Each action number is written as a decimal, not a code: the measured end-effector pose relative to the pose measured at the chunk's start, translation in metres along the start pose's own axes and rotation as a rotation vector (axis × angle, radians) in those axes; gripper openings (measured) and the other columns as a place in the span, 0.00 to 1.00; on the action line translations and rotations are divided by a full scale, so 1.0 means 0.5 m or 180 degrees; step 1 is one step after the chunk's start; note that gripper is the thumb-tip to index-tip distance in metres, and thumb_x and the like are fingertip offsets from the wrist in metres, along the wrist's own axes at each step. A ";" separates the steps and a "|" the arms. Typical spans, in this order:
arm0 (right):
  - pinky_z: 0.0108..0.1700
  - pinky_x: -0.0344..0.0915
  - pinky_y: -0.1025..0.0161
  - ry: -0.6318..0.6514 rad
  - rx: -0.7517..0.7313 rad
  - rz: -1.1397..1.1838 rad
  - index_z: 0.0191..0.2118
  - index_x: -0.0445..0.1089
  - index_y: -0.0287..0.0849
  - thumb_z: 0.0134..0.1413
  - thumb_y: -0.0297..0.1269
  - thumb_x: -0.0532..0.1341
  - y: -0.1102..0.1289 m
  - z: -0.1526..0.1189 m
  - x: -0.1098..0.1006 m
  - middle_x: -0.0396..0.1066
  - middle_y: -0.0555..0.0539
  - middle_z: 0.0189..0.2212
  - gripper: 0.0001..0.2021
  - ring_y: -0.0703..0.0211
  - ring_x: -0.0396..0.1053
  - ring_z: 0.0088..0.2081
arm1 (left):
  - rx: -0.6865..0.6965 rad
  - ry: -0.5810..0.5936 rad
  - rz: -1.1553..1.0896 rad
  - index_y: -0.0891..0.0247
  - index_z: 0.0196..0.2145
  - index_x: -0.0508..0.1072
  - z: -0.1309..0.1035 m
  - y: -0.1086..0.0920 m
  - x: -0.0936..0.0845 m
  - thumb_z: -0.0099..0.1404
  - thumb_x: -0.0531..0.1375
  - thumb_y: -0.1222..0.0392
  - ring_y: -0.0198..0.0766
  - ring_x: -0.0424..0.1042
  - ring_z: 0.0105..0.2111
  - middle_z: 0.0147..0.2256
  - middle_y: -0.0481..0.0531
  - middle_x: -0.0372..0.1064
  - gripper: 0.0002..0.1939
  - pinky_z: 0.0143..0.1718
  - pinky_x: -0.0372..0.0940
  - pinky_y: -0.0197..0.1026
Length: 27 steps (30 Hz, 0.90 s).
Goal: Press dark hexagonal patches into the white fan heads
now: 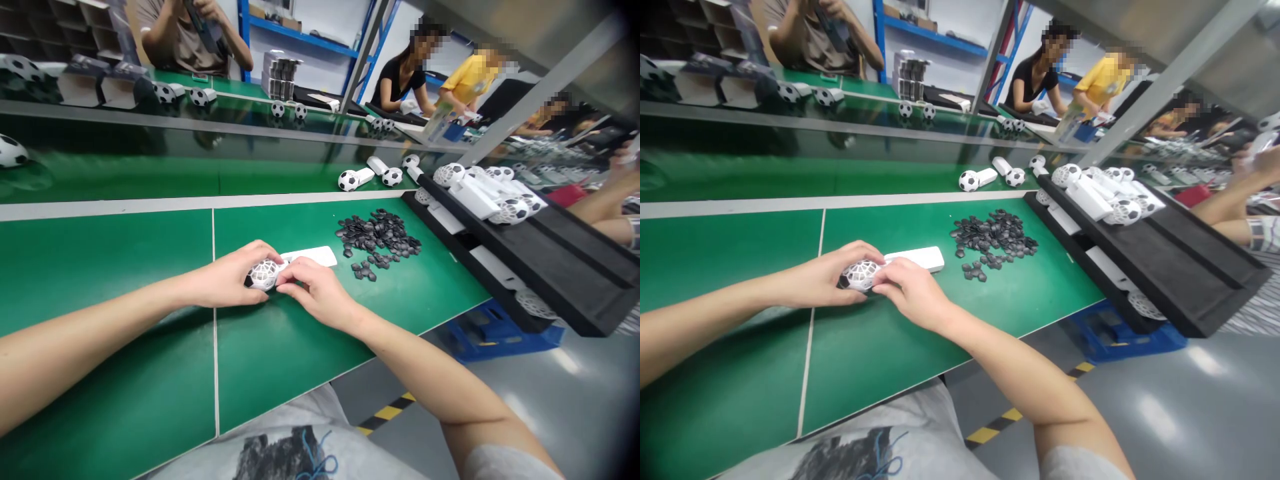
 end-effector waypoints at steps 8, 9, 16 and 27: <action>0.40 0.63 0.65 0.0044 -0.0177 -0.0356 0.31 0.70 0.42 0.55 0.29 0.57 0.008 0.018 0.015 0.72 0.49 0.30 0.05 0.62 0.68 0.35 | 0.0000 -0.0264 -0.0176 0.60 0.47 0.62 0.002 0.009 -0.002 0.55 0.58 0.57 0.42 0.62 0.46 0.46 0.53 0.58 0.21 0.47 0.61 0.44; 0.39 0.63 0.65 0.0051 -0.0180 -0.0367 0.31 0.70 0.42 0.55 0.29 0.57 0.010 0.019 0.015 0.72 0.49 0.30 0.05 0.62 0.68 0.34 | 0.0005 -0.0292 -0.0191 0.60 0.46 0.62 0.002 0.008 -0.002 0.56 0.58 0.57 0.42 0.62 0.46 0.46 0.53 0.59 0.20 0.46 0.61 0.44; 0.36 0.62 0.67 0.0015 0.0225 -0.0204 0.29 0.67 0.41 0.50 0.29 0.62 -0.023 0.031 0.012 0.69 0.52 0.28 0.03 0.65 0.66 0.31 | 0.0046 -0.0433 -0.0283 0.61 0.41 0.65 0.006 0.011 -0.004 0.56 0.56 0.61 0.41 0.63 0.43 0.42 0.51 0.61 0.13 0.46 0.60 0.43; 0.40 0.64 0.62 -0.0670 -0.0080 -0.0936 0.35 0.66 0.45 0.56 0.40 0.57 -0.068 -0.034 -0.095 0.67 0.46 0.37 0.06 0.58 0.66 0.39 | -0.0334 -0.1460 0.0078 0.62 0.42 0.68 0.011 0.109 -0.132 0.47 0.63 0.69 0.40 0.67 0.44 0.43 0.51 0.66 0.22 0.47 0.63 0.39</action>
Point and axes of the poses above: each hand's wrist, its own z-axis towards the middle knuckle, its own x-axis out of the palm, y = z × x, the point moved 10 cm from there along z, towards the middle knuckle
